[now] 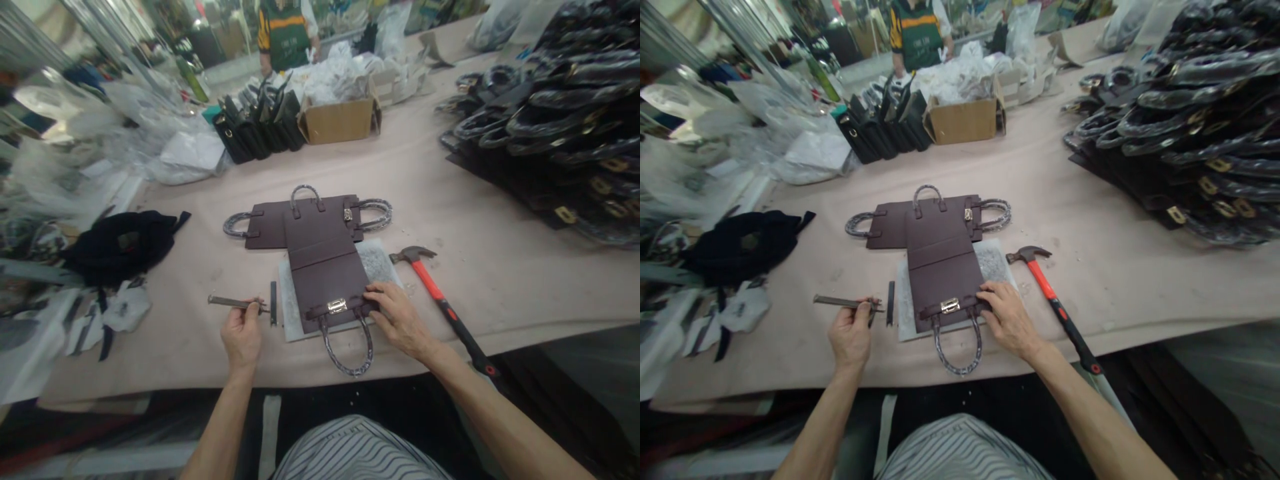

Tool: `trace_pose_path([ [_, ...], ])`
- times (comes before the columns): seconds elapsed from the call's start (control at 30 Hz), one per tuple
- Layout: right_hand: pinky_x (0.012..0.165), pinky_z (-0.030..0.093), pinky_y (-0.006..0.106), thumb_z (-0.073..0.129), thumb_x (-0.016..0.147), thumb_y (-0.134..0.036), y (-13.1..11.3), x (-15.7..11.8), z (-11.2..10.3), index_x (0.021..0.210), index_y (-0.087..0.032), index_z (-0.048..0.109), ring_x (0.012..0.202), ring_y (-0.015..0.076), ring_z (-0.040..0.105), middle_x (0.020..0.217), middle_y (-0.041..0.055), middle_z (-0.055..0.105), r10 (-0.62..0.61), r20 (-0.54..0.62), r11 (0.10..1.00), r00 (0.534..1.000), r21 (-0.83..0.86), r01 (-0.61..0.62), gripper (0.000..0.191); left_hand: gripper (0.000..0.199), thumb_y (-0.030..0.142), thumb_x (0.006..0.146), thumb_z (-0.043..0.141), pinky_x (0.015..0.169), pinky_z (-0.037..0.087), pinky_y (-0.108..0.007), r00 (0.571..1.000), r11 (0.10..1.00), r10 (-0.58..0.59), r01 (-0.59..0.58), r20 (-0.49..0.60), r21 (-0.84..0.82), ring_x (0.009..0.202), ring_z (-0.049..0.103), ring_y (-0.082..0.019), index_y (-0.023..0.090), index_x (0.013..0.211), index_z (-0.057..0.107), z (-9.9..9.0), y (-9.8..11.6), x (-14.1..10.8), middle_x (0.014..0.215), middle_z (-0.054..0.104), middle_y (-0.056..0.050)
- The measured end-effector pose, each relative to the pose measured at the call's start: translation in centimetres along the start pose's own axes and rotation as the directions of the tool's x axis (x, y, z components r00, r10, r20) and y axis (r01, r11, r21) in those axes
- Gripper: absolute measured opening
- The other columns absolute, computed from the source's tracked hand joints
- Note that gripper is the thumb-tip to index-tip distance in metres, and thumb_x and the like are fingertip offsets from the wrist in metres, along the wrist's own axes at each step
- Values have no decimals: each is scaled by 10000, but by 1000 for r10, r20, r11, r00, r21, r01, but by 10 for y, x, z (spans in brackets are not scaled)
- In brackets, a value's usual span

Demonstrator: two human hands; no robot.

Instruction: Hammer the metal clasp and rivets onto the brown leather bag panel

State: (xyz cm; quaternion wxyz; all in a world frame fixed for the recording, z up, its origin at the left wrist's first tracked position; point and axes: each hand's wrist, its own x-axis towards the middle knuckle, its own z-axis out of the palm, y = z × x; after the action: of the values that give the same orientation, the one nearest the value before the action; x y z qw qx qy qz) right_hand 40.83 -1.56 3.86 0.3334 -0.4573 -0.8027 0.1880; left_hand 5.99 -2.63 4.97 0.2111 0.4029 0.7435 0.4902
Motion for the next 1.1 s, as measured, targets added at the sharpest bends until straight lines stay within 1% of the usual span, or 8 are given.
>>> trace_pose_path([
  [0.17, 1071, 483, 550, 482, 928, -117, -4, -16, -10, 1165, -230, 622, 1259, 273, 546, 1308, 127, 590, -47, 37, 999, 998, -23, 48, 298, 422, 523, 782, 636, 982, 542, -519, 994, 976, -88, 99, -67, 193, 967, 719, -308, 171, 984, 752, -27, -22, 19, 930, 768, -94],
  [0.27, 1082, 468, 572, 483, 915, -104, -7, -21, -12, 1195, -228, 622, 1268, 282, 532, 1335, 131, 573, -56, 79, 995, 995, -74, 62, 336, 423, 522, 758, 630, 995, 526, -543, 990, 958, -116, 134, -85, 254, 938, 715, -322, 167, 948, 758, -33, -28, 21, 875, 761, -93],
  [0.33, 1071, 471, 573, 483, 905, -93, -8, -22, -13, 1217, -226, 623, 1260, 289, 527, 1341, 134, 562, -57, 97, 993, 994, -102, 67, 368, 428, 520, 762, 626, 986, 535, -535, 989, 964, -122, 138, -83, 226, 928, 718, -316, 164, 962, 755, -31, -28, 18, 890, 764, -95],
  [0.5, 1047, 475, 563, 482, 900, -88, -10, -19, -14, 1277, -238, 606, 1248, 298, 499, 1353, 134, 520, -57, 136, 988, 989, -132, 75, 425, 435, 525, 778, 657, 982, 550, -505, 996, 992, -72, 77, -54, 97, 974, 723, -303, 172, 1015, 749, -12, -14, 0, 951, 773, -92],
  [0.63, 1011, 482, 533, 489, 880, -63, -12, -17, -15, 1299, -219, 594, 1221, 298, 493, 1350, 147, 502, -39, 164, 987, 986, -145, 63, 459, 377, 487, 817, 660, 991, 552, -467, 999, 1000, 7, -6, 42, -10, 981, 722, -278, 178, 1014, 744, 9, 8, -18, 995, 773, -88],
  [0.83, 1059, 420, 555, 522, 878, -85, -12, -16, -12, 1280, -206, 583, 1237, 299, 482, 1338, 140, 516, -21, 159, 995, 987, -88, 35, 424, 326, 454, 871, 651, 916, 566, -390, 979, 991, 111, -97, 168, -88, 978, 716, -253, 182, 1029, 736, 35, 36, -38, 1038, 768, -86],
  [0.97, 1088, 378, 574, 537, 872, -91, -10, -16, -10, 1247, -218, 590, 1228, 292, 493, 1318, 122, 533, 7, 166, 999, 986, -34, -1, 399, 284, 426, 894, 646, 902, 566, -365, 962, 984, 159, -135, 222, -119, 995, 717, -242, 192, 1024, 741, 48, 46, -46, 1049, 770, -79],
  [1.1, 1089, 384, 560, 520, 861, -64, -11, -15, -8, 1217, -218, 597, 1236, 289, 494, 1301, 121, 542, 37, 170, 999, 985, -24, -34, 396, 267, 414, 896, 657, 909, 578, -365, 946, 976, 184, -145, 265, -160, 997, 723, -236, 200, 1027, 748, 59, 52, -50, 1050, 775, -72],
])
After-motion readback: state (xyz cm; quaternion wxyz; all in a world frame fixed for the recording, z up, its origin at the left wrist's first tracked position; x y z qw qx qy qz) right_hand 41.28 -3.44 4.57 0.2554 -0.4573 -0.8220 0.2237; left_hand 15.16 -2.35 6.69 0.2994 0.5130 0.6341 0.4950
